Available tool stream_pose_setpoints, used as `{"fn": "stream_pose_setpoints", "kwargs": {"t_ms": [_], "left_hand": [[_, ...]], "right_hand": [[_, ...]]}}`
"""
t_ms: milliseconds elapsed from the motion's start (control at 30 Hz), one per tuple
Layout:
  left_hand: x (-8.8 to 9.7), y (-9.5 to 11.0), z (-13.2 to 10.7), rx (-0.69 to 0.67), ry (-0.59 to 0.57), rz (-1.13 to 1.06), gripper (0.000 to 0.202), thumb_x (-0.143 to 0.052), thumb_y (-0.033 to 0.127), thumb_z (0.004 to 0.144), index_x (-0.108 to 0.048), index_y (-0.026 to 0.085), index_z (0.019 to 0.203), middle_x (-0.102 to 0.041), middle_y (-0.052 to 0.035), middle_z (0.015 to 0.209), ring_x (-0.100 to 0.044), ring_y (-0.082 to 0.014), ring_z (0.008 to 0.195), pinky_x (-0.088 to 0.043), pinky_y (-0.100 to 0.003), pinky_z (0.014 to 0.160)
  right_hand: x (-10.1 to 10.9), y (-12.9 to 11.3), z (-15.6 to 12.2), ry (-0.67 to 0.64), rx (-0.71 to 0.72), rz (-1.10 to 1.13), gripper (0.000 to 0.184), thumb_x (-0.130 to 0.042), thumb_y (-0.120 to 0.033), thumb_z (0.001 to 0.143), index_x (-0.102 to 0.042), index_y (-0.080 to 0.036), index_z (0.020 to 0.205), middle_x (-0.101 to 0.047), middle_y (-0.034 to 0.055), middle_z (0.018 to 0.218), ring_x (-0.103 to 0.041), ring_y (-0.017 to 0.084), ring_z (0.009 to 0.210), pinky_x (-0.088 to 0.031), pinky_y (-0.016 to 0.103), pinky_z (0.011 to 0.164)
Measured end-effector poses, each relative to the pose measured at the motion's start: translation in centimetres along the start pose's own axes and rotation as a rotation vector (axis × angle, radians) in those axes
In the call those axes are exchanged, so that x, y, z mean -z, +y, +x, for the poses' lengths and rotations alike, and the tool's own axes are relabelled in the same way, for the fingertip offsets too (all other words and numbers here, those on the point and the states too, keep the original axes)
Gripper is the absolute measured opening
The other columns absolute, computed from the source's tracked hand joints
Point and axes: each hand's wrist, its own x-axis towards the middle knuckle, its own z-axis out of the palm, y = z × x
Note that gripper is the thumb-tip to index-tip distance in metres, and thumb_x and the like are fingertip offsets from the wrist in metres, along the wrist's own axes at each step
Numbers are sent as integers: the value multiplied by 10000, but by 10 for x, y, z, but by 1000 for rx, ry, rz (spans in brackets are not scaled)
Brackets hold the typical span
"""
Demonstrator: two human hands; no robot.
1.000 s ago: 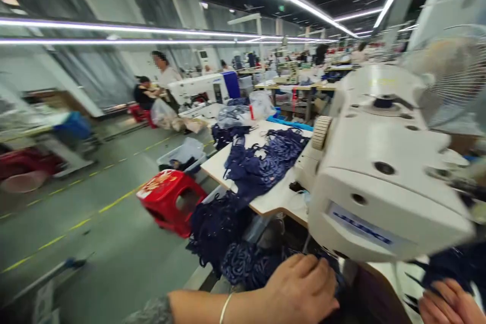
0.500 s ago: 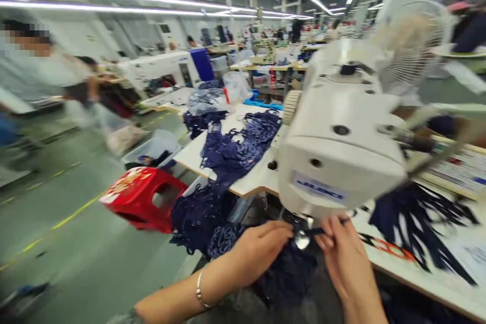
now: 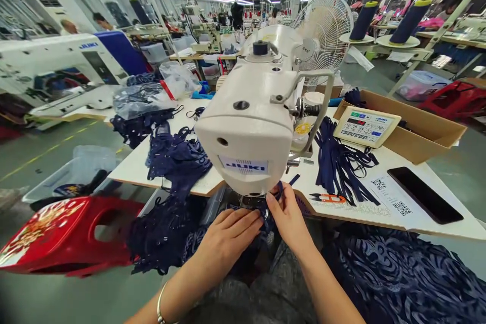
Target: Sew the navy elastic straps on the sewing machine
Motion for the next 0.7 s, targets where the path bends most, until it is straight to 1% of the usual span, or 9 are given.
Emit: {"fn": "stream_pose_setpoints", "kwargs": {"t_ms": [67,100,167,233,333,400,533,633,700], "left_hand": [[0,-1,0,24,1,16,277,-498,205,969,-591,192,1230,-663,-41,1202,-561,-210,1158,-482,-400,1002],[0,-1,0,19,8,9,280,-499,203,969,-591,188,1233,-661,-42,1203,-552,-207,1171,-469,-394,1021],[0,-3,-1,-31,20,-4,291,-453,174,982,-589,146,1238,-655,-62,1203,-551,-197,1176,-454,-369,1046],[2,-4,-2,-107,26,11,315,-395,134,991,-582,100,1242,-654,-84,1194,-561,-194,1168,-454,-355,1053],[7,-7,-2,-207,12,49,325,-378,115,991,-575,79,1248,-664,-92,1169,-566,-194,1180,-462,-355,1055],[9,-8,-2,-236,3,68,323,-387,117,991,-570,81,1255,-662,-95,1178,-565,-189,1189,-469,-350,1053],[3,-10,-6,-233,19,95,338,-378,106,987,-556,59,1270,-641,-114,1230,-552,-209,1218,-458,-363,1071],[-8,-9,-14,-195,56,71,351,-378,90,981,-537,54,1292,-635,-118,1247,-543,-217,1233,-452,-378,1082],[-16,-7,-18,-148,107,2,361,-387,75,974,-522,64,1308,-637,-113,1246,-534,-217,1247,-461,-383,1077]], "right_hand": [[-2,0,-2,14,-58,2,382,-662,-487,835,-486,-259,1086,-561,17,969,-519,180,842,-427,302,775],[-3,0,-3,15,-90,25,404,-679,-498,812,-480,-256,1067,-572,21,965,-530,190,862,-431,311,790],[-7,1,-3,28,-134,84,414,-687,-521,789,-470,-254,1018,-582,17,923,-541,195,852,-434,321,794],[-10,3,-2,58,-134,122,415,-693,-527,777,-464,-256,990,-577,6,885,-543,194,846,-430,322,797],[-11,4,-1,98,-126,95,394,-691,-509,786,-471,-257,994,-538,-21,796,-526,183,791,-422,303,742],[-9,3,-1,88,-134,51,372,-684,-490,802,-494,-251,1015,-508,-35,758,-490,164,722,-409,285,690],[-4,-2,1,30,-165,27,373,-693,-481,796,-529,-233,1020,-502,-36,763,-430,141,648,-382,266,627],[-3,-5,2,22,-178,40,387,-702,-486,780,-528,-223,1006,-494,-32,769,-418,135,638,-360,255,589],[-3,-4,2,28,-174,39,381,-697,-479,784,-524,-221,1004,-485,-34,767,-408,131,635,-350,251,578]]}}
